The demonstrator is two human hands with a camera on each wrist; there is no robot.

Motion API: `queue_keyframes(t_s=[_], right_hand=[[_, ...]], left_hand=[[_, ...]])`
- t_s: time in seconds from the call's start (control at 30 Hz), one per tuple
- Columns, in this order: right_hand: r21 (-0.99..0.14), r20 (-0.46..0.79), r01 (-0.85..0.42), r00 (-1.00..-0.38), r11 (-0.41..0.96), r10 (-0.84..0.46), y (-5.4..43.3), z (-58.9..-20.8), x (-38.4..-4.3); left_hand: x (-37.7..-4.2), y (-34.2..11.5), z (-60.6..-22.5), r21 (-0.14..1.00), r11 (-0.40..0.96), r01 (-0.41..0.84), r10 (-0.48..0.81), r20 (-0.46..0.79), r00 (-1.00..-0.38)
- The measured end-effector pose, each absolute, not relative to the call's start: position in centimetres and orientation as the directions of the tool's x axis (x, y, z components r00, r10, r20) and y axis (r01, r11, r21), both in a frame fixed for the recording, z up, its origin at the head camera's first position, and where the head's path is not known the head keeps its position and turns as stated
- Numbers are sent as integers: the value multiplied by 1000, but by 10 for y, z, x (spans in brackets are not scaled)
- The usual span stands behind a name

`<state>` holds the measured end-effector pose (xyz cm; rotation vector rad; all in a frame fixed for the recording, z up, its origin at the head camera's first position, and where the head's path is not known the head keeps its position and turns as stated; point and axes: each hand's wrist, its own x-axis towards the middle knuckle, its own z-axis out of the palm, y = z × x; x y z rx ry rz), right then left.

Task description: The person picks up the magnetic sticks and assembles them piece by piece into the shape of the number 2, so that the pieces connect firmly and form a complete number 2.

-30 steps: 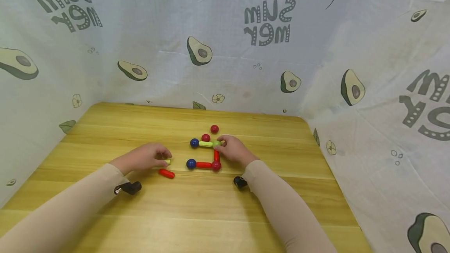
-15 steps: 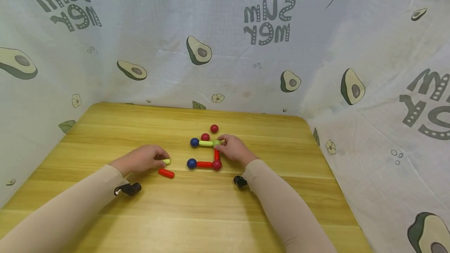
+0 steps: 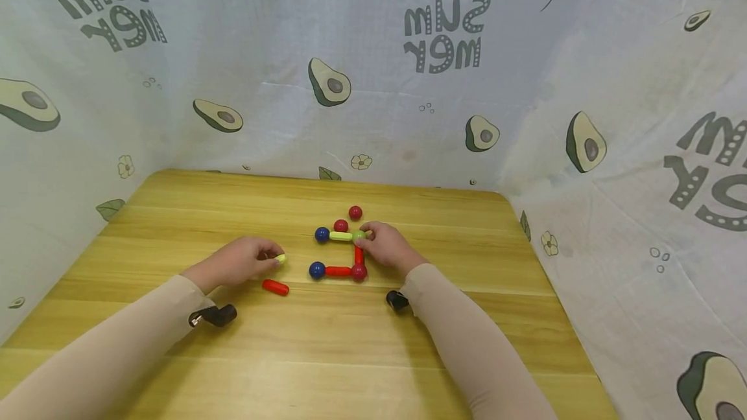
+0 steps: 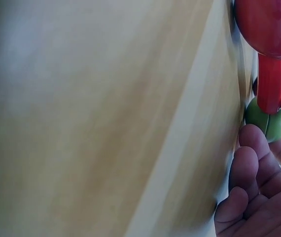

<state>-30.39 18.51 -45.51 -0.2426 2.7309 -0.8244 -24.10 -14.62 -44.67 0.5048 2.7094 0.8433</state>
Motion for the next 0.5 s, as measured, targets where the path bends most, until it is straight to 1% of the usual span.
queue_keyframes(t_s=[0.1, 0.3, 0.5], right_hand=[[-554, -205, -94, -948, 827, -244, 186, -455, -305], [-554, -205, -95, -947, 827, -246, 186, -455, -306], [-557, -207, -95, -946, 825, -249, 185, -455, -308]], left_hand=[[-238, -140, -444, 603, 760, 243, 394, -131, -910], [-230, -125, -443, 650, 735, 190, 363, -142, -921], [-220, -109, -442, 691, 715, 110, 305, -167, -938]])
